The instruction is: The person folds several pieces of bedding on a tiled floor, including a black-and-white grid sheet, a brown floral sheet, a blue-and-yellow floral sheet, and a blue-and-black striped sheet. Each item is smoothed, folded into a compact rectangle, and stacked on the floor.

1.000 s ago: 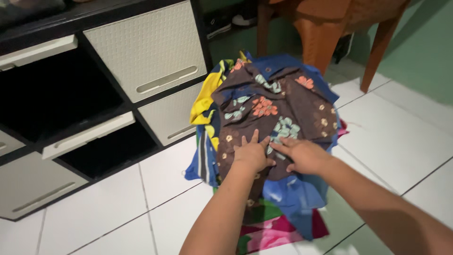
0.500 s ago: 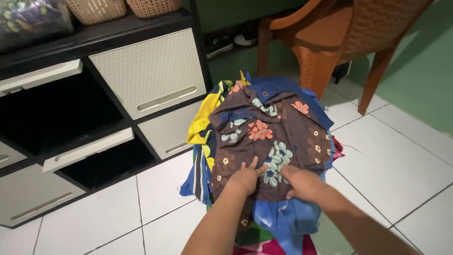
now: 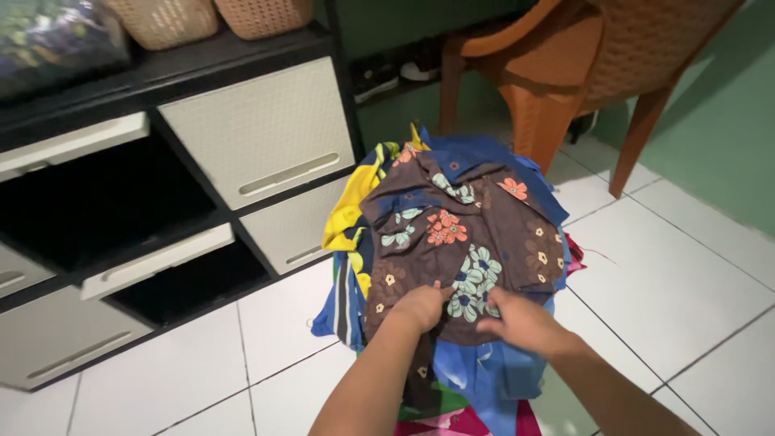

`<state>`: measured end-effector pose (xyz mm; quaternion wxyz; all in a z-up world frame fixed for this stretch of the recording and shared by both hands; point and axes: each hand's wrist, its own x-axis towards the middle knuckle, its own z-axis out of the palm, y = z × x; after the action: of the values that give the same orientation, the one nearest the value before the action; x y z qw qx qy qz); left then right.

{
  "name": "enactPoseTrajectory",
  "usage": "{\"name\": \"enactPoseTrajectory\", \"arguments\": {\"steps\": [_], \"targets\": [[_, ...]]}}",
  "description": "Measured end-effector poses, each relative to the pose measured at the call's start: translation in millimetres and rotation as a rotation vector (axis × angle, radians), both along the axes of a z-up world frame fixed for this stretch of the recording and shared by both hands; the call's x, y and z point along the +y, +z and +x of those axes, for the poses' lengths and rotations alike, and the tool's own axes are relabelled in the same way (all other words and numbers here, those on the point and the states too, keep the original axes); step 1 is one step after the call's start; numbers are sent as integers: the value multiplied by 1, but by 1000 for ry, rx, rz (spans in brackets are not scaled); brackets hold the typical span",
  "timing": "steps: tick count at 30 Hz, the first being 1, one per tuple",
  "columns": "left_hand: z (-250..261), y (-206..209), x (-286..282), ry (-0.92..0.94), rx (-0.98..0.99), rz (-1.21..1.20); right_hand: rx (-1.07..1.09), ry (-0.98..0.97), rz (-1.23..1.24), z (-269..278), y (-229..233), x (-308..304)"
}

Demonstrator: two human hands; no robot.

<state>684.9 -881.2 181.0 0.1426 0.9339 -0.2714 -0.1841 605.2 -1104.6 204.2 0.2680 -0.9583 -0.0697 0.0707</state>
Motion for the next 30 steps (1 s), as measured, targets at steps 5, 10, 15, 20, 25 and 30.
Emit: {"name": "enactPoseTrajectory", "arguments": {"steps": [5, 10, 15, 20, 25, 30], "targets": [[-19, 39, 5, 91, -251, -221, -42, 134, -336, -11, 19, 26], [-60, 91, -5, 138, -307, -236, -238, 169, -317, 14, -19, 9], [-100, 129, -10, 73, -228, 20, -368, 63, 57, 59, -39, -17], [-103, 122, 8, 267, -323, 81, -483, 217, 462, 68, 22, 10], [-111, 96, 80, 410, -445, 87, -156, 477, -109, 34, 86, 66], [-142, 90, 148, 460, -437, 105, -161, 802, -336, 12, 92, 126]]}}
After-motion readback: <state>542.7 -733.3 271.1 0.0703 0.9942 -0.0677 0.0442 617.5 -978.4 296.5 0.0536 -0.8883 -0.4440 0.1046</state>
